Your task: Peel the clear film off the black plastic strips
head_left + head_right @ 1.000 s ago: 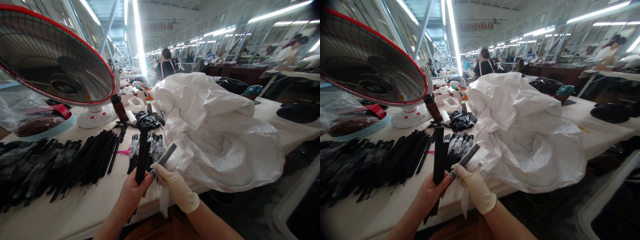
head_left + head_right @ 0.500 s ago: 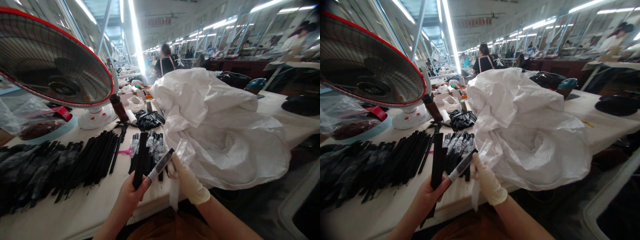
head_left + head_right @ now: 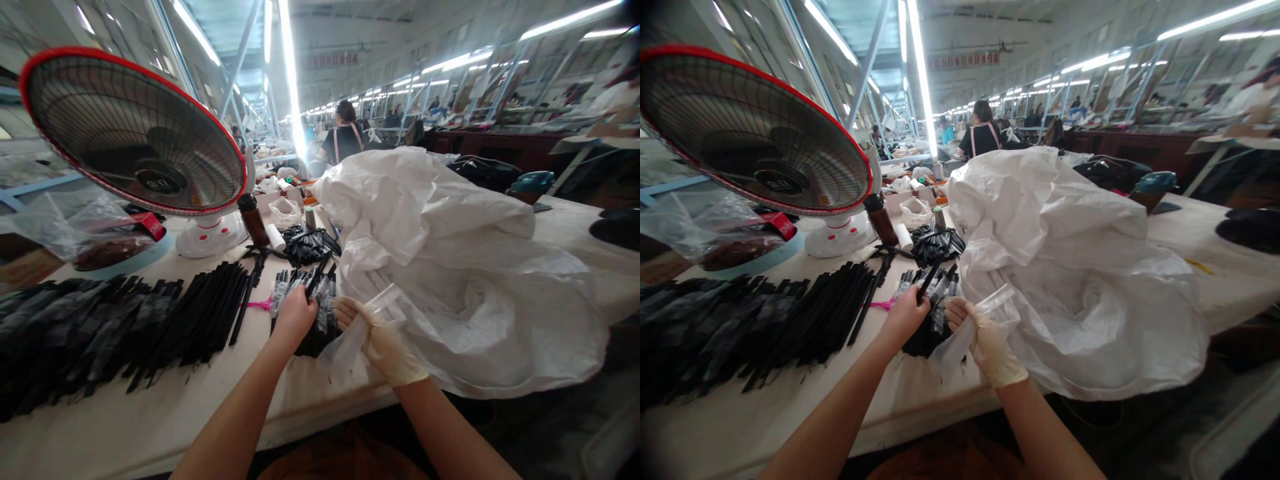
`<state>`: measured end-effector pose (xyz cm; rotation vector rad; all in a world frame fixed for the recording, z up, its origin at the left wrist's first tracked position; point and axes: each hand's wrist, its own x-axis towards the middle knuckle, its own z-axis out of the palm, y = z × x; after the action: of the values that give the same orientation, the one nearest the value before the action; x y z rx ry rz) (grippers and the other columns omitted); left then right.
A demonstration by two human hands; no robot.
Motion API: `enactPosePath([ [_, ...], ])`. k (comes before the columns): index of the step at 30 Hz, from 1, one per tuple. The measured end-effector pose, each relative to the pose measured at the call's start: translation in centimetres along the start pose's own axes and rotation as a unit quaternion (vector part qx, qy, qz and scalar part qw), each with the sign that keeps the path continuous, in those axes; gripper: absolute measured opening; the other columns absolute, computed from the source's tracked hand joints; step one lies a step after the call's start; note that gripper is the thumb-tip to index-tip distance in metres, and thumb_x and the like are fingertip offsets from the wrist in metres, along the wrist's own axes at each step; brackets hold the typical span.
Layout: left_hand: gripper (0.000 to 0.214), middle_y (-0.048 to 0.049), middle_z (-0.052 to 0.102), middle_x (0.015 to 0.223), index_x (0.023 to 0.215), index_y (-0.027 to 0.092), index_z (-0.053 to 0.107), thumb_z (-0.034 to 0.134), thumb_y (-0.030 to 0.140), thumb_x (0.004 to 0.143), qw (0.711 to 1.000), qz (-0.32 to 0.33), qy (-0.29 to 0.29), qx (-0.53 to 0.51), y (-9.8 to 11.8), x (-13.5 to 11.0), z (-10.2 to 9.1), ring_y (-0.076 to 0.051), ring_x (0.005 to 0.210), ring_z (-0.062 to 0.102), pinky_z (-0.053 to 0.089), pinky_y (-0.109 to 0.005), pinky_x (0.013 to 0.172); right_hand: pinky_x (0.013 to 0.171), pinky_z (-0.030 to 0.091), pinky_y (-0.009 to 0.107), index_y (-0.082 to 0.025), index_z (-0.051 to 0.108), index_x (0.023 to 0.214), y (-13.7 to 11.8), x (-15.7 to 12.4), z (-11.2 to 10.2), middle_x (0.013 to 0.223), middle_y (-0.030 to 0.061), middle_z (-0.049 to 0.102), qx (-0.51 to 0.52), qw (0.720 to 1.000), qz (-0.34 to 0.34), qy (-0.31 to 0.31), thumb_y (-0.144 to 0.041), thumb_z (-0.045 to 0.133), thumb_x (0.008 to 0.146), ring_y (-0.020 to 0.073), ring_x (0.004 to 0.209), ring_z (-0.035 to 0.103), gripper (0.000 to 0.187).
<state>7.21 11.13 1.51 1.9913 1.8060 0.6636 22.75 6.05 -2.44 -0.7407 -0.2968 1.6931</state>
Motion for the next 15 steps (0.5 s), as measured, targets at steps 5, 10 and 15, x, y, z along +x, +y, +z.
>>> enactPosePath([
  [5, 0.014, -0.0129, 0.065, 0.092, 0.088, 0.014, 0.061, 0.05, 0.019, 0.08, 0.999, 0.03, -0.031, -0.003, 1.0, 0.8, 1.0, -0.024, 0.091, 0.06, 0.043, -0.032, 0.081, 0.092, 0.047, 0.031, -0.015, 0.07, 0.092, -0.7, -0.4, -0.6, 0.105, 0.0084, 0.071, 0.005, 1.0, -0.009, -0.013, -0.026, 0.061, 0.079, 0.0202, 0.104, 0.063, 0.019],
  [10, 0.027, -0.0006, 0.062, 0.069, 0.08, 0.017, 0.062, 0.048, 0.039, 0.083, 0.98, 0.056, -0.153, -0.111, 1.2, -2.6, -0.6, -0.016, 0.065, 0.056, 0.042, -0.024, 0.059, 0.09, 0.048, 0.029, -0.014, 0.07, 0.089, -1.9, -0.5, 0.7, 0.1, 0.0084, 0.072, 0.05, 0.998, 0.0, -0.039, -0.024, 0.063, 0.078, 0.0192, 0.099, 0.065, 0.016],
  [15, 0.019, 0.0014, 0.056, 0.063, 0.068, 0.017, 0.055, 0.056, 0.035, 0.073, 0.963, 0.008, -0.178, -0.201, 0.3, -4.8, -0.2, -0.015, 0.061, 0.052, 0.039, -0.023, 0.056, 0.077, 0.05, 0.026, -0.017, 0.071, 0.088, -1.3, -1.1, 1.6, 0.096, 0.0072, 0.072, 0.001, 0.998, -0.031, -0.057, -0.042, 0.071, 0.07, 0.0196, 0.09, 0.066, 0.031],
])
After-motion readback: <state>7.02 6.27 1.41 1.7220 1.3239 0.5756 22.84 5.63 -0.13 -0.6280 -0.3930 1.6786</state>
